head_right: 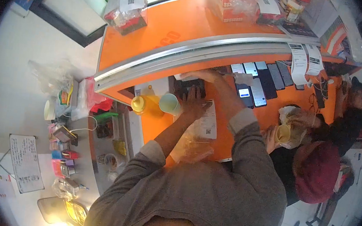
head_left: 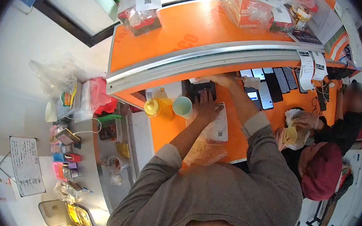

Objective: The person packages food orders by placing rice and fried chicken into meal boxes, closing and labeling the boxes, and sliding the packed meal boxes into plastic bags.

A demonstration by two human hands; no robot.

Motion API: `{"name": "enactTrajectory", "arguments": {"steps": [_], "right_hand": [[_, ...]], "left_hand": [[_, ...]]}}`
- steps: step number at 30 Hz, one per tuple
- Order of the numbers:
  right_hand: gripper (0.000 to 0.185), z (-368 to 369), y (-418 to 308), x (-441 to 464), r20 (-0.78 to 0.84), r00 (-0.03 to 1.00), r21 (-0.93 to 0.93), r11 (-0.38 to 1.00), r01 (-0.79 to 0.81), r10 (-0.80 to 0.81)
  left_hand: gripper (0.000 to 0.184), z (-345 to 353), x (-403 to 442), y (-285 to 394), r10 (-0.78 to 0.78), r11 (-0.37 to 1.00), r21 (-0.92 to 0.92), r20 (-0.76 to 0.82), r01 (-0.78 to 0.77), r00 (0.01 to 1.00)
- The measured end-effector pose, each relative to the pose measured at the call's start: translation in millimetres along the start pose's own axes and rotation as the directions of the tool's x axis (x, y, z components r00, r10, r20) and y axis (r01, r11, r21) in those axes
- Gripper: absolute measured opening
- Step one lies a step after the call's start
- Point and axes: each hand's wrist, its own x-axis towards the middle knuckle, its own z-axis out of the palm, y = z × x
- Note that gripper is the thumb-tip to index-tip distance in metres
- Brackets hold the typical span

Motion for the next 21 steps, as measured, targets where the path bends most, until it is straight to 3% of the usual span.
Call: {"name": "enactTrajectory", "arguments": {"steps": [2,4,6,7,8,10,12,13,14,16,19,21], "right_hand": [[0.054,-9.4,-41.7,-29.0,0.339,0.938,0.091,0.99,-0.111,0.074],[0.055,-21.0,-62.0,-59.3,0.534,0.831,0.003,0.982,-0.188,0.158],[0.046,-27.2,-29.0,-87.9,0.431,0.872,-0.312,0.945,-0.097,0.231],[0.043,-35.8,-18.5,-100.4,0.395,0.842,-0.342,0.909,-0.237,0.368],[0.04,-43.8,-15.6,-108.9,0.347,0.796,-0.368,0.853,-0.371,0.496],[0.035,-56.0,-47.5,-126.4,0.328,0.892,-0.196,0.946,-0.257,0.31],[0.03,-63.9,-70.3,-133.4,0.43,0.773,-0.139,0.88,-0.453,0.466],[0.027,-61.3,-75.6,-138.8,0.334,0.839,-0.202,0.902,-0.381,0.429],[0.027,-61.5,-82.5,-144.4,0.293,0.866,-0.126,0.915,-0.384,0.404],[0.043,-70.9,-128.5,-148.9,0.359,0.855,-0.141,0.927,-0.347,0.374],[0.077,-62.5,-172.2,-145.9,0.079,0.993,0.211,0.972,-0.103,0.088],[0.09,-69.8,-215.0,-118.6,0.072,0.991,0.246,0.965,0.09,-0.111]], "left_hand": [[0.085,2.7,1.2,-0.2,-0.038,0.998,-0.044,0.148,0.045,0.988],[0.078,-2.8,2.6,0.0,0.003,0.998,-0.069,0.247,0.015,0.969],[0.071,-22.5,7.2,0.1,0.107,0.993,-0.084,0.284,-0.087,0.953],[0.067,-31.3,9.9,0.1,0.159,0.986,-0.092,0.296,-0.138,0.942],[0.073,-30.6,6.6,-0.4,0.106,0.994,-0.037,0.247,-0.1,0.963],[0.086,-11.1,-6.0,0.3,0.007,0.998,0.061,0.142,-0.016,0.99],[0.09,-0.3,4.2,-1.4,-0.019,0.999,-0.029,0.196,0.025,0.98],[0.093,4.7,9.5,-2.9,-0.028,0.996,-0.072,0.226,0.045,0.974],[0.093,11.3,12.5,-3.2,-0.021,0.997,-0.062,0.239,0.037,0.971],[0.092,23.8,20.6,-2.8,-0.007,0.999,-0.045,0.261,0.02,0.965],[0.081,35.1,31.4,-2.6,0.172,0.901,-0.408,0.024,-0.148,0.985],[0.072,0.3,31.1,4.0,0.293,0.734,-0.597,-0.154,-0.325,0.944]]}}
